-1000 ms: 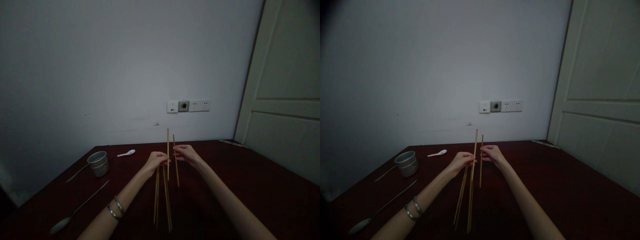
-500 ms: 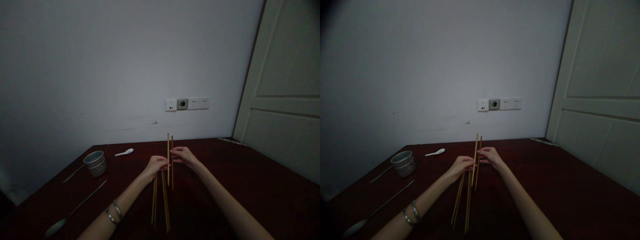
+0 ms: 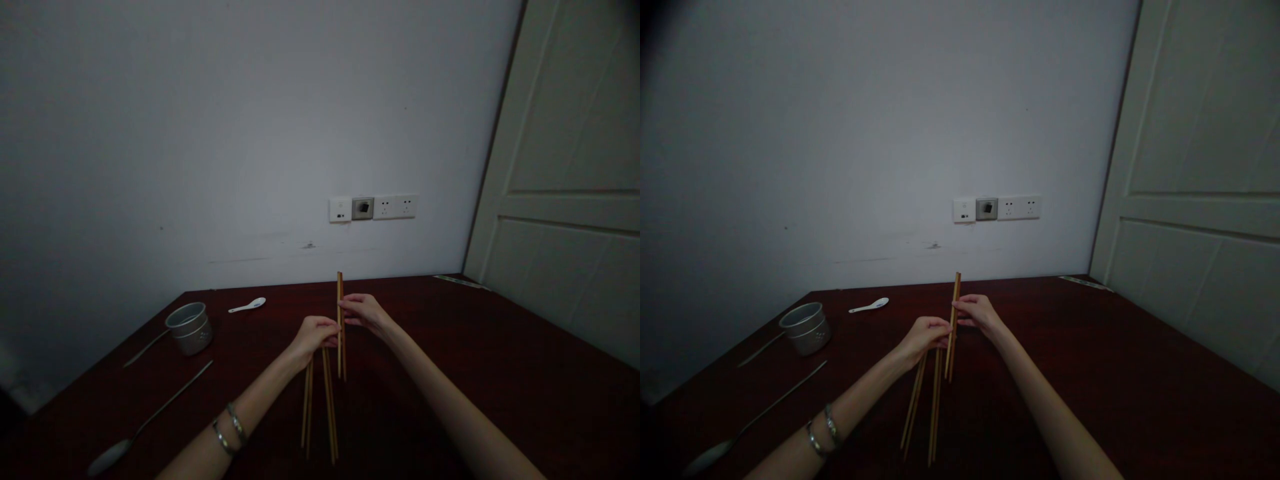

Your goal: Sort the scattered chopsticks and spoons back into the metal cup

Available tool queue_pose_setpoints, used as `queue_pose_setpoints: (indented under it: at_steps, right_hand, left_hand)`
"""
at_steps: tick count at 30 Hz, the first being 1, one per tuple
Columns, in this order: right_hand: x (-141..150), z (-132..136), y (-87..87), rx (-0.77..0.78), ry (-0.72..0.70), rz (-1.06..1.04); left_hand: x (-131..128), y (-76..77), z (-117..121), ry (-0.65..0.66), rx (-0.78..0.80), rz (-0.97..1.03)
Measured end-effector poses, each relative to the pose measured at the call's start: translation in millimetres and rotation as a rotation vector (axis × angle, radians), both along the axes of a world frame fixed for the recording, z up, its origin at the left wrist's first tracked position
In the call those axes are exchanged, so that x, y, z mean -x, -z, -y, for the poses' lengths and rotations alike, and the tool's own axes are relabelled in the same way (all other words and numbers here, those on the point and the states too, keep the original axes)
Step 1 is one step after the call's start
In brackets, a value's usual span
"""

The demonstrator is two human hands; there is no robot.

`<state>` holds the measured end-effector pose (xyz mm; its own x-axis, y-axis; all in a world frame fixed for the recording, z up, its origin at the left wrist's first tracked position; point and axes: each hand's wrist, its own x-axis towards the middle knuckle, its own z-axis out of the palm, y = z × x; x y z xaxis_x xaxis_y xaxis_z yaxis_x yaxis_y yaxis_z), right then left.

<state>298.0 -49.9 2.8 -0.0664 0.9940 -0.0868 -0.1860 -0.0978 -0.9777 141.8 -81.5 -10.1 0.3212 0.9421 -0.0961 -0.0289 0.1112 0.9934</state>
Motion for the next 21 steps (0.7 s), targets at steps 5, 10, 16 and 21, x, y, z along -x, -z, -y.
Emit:
queue_pose_setpoints:
  at_steps: [5,10,16,21]
  right_hand:
    - [0.2,0.1,0.5,0.004,-0.004,-0.007]
    - [1.5,3.8,-2.9,0.016,-0.002,-0.003]
    - [0.9,1.4,-0.4,0.045,-0.011,-0.015]
    - [0.0,0.3,1.4,0.055,-0.015,-0.019]
  left_hand:
    - [0.8,-0.5,0.8,0.014,0.006,0.014]
    - [0.6,-0.5,1.5,0.019,0.004,0.025]
    - [0.1,-1.0,2.2,0.017,0.012,0.009]
    - [2.0,4.1,-1.7,0.039,-0.001,0.02]
